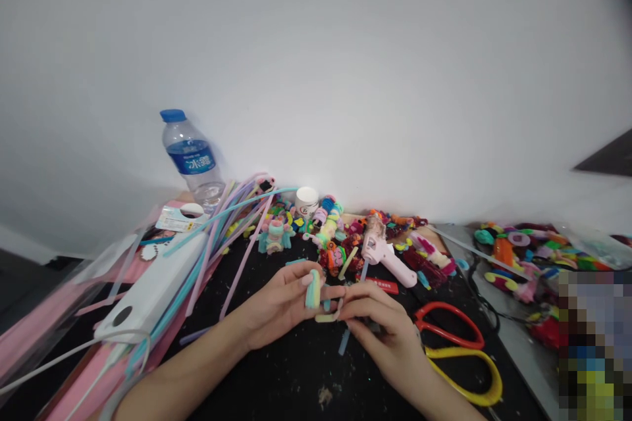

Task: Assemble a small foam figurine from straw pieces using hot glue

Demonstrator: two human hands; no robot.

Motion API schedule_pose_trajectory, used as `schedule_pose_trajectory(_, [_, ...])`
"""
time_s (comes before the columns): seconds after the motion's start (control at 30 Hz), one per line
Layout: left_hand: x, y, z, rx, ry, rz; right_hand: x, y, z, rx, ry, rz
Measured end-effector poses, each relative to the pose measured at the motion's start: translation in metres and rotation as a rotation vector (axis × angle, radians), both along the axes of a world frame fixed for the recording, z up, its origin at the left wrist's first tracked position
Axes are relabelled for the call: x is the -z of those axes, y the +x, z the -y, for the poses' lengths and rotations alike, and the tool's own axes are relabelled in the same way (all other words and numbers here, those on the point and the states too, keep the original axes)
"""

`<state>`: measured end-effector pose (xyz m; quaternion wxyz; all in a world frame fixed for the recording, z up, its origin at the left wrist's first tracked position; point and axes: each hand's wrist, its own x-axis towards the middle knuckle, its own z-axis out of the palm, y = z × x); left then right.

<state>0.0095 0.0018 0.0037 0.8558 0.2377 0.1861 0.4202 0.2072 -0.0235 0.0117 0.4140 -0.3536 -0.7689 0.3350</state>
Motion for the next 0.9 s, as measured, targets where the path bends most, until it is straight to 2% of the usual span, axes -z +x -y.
schedule_pose_trajectory(0.23, [0.0012,-0.0008,-0.0042,-0.104,0.01,-0.111,-0.0001,0.0018,0.0005,0.119,-0.107,-0.088])
schedule_pose_trajectory(0.4, [0.0022,0.0019,-0.0016,-0.051,0.08,-0.317,0.0021,0.0039,-0.0014,0.129,-0.268,-0.236])
schedule_pose_trajectory(0.57, [0.004,0.0039,-0.0004,-0.038,0.13,-0.391,-0.0009,0.0038,-0.004,0.091,-0.391,-0.293])
schedule_pose_trajectory(0.9, [0.0051,0.0058,0.0009,0.001,0.188,-0.456,0.0029,0.0043,-0.0062,0.091,-0.361,-0.235])
